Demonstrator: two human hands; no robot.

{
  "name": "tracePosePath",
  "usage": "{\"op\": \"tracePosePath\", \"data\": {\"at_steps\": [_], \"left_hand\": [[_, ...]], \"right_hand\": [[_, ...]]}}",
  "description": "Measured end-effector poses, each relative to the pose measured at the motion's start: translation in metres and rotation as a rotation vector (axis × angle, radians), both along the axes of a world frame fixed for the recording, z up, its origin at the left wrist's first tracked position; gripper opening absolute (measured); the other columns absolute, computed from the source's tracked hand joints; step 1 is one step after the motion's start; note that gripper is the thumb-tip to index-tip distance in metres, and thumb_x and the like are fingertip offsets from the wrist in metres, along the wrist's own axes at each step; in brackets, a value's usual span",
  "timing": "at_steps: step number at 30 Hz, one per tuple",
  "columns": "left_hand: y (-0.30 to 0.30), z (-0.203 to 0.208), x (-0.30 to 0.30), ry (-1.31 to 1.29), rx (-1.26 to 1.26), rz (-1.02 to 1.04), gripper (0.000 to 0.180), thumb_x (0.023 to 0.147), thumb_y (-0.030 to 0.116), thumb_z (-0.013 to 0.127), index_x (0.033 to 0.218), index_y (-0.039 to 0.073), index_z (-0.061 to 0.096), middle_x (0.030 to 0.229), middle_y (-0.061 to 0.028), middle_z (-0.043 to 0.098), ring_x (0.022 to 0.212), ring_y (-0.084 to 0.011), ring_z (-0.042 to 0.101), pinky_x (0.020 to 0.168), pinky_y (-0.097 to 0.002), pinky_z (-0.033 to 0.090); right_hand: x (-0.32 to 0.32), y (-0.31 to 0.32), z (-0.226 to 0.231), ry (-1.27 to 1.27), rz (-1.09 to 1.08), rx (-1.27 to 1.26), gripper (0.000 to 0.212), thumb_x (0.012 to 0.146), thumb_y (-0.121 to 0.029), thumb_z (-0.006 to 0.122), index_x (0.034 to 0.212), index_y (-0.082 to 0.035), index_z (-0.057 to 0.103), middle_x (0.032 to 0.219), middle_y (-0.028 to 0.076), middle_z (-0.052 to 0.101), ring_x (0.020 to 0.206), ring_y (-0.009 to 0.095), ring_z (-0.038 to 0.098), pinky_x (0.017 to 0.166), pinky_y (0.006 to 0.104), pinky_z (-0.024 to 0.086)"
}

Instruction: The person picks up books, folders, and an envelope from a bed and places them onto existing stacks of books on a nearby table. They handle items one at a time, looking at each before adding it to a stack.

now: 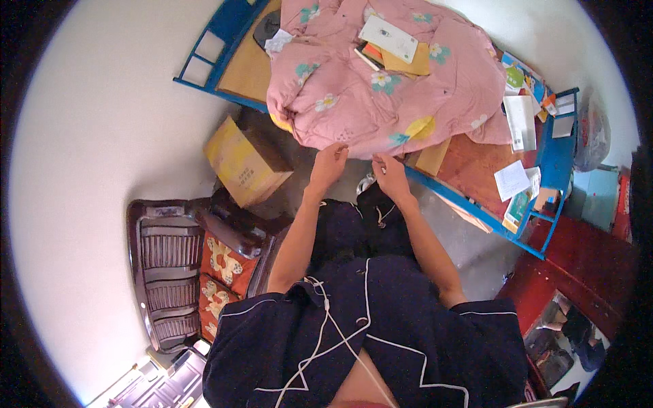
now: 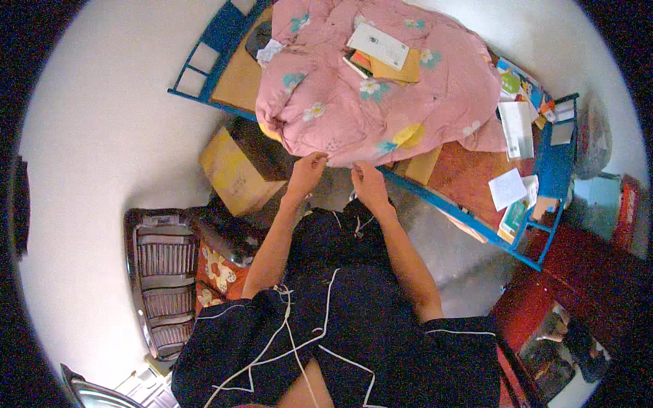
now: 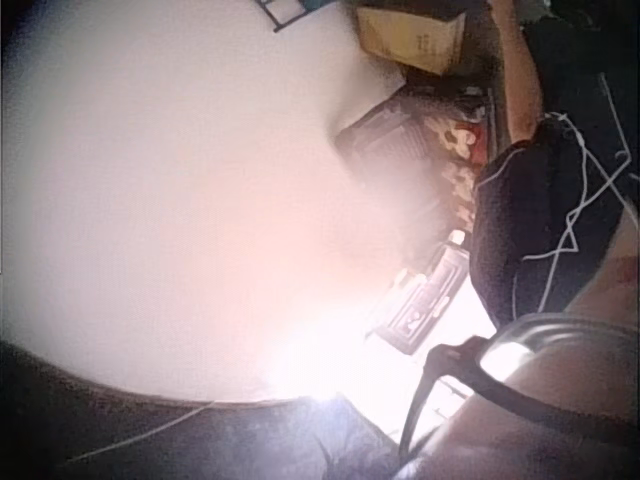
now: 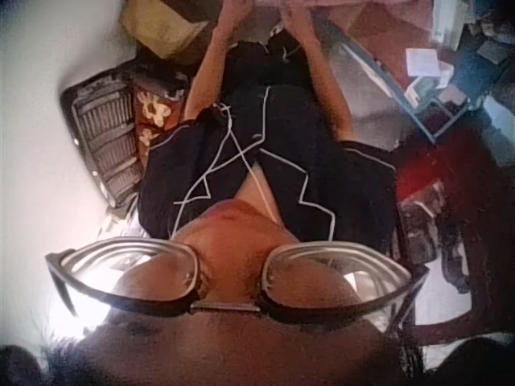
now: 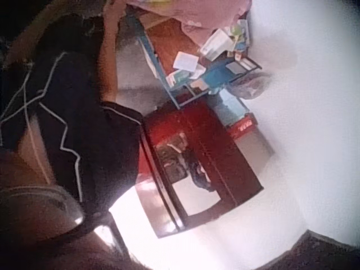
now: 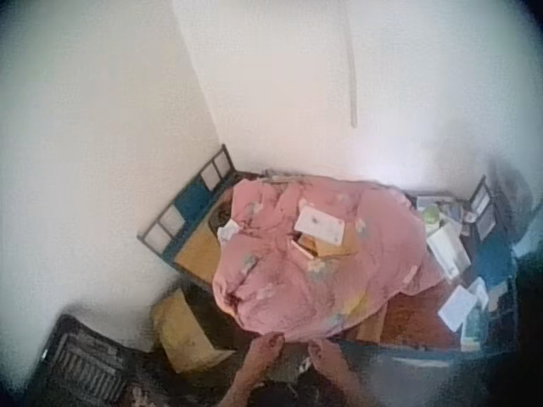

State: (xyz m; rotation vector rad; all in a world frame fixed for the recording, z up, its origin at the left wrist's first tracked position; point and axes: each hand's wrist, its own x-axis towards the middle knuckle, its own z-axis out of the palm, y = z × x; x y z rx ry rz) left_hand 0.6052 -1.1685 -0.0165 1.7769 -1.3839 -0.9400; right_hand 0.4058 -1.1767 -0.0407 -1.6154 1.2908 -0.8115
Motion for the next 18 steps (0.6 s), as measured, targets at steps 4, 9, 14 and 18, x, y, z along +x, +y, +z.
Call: {"op": "tracePosePath", "data": {"at_steps": [4, 9, 14, 18], "left_hand": [[-0.052, 0.001, 0.003, -0.001, 0.011, 0.028, 0.024, 0.089, 0.018, 0.058, 0.103, 0.000, 0.066, 0.092, -0.0189, 0.069, 0.084, -0.0299, 0.068, 0.074, -0.0361, 0.052], [-0.101, 0.009, -0.010, -0.013, 0.000, -0.004, 0.024, 0.088, 0.019, 0.059, 0.102, 0.001, 0.067, 0.092, -0.0189, 0.069, 0.084, -0.0298, 0.068, 0.075, -0.0369, 0.052], [-0.139, 0.004, -0.012, -0.059, -0.036, -0.049, 0.026, 0.088, 0.021, 0.060, 0.102, 0.001, 0.067, 0.085, -0.0182, 0.068, 0.079, -0.0287, 0.068, 0.072, -0.0354, 0.052], [-0.174, -0.008, -0.019, 0.100, -0.066, -0.066, 0.026, 0.088, 0.021, 0.059, 0.102, 0.000, 0.068, 0.086, -0.0183, 0.069, 0.078, -0.0266, 0.068, 0.071, -0.0354, 0.052]], "right_hand": [[-0.001, -0.058, 0.005, 0.170, 0.104, -0.203, 0.024, 0.088, -0.011, 0.060, 0.107, 0.004, 0.060, 0.099, 0.019, 0.068, 0.089, 0.031, 0.067, 0.078, 0.0370, 0.052], [-0.010, -0.106, 0.002, 0.118, 0.042, -0.026, 0.028, 0.086, -0.014, 0.060, 0.109, 0.001, 0.060, 0.097, 0.023, 0.065, 0.089, 0.039, 0.063, 0.078, 0.0438, 0.050], [-0.012, -0.134, 0.003, 0.139, -0.021, -0.064, 0.027, 0.088, -0.015, 0.061, 0.109, 0.002, 0.062, 0.098, 0.019, 0.068, 0.090, 0.032, 0.068, 0.077, 0.0372, 0.052], [-0.013, -0.152, 0.020, 0.056, -0.092, 0.090, 0.025, 0.088, -0.017, 0.059, 0.107, -0.001, 0.063, 0.096, 0.021, 0.067, 0.089, 0.037, 0.065, 0.077, 0.0435, 0.051]]}}
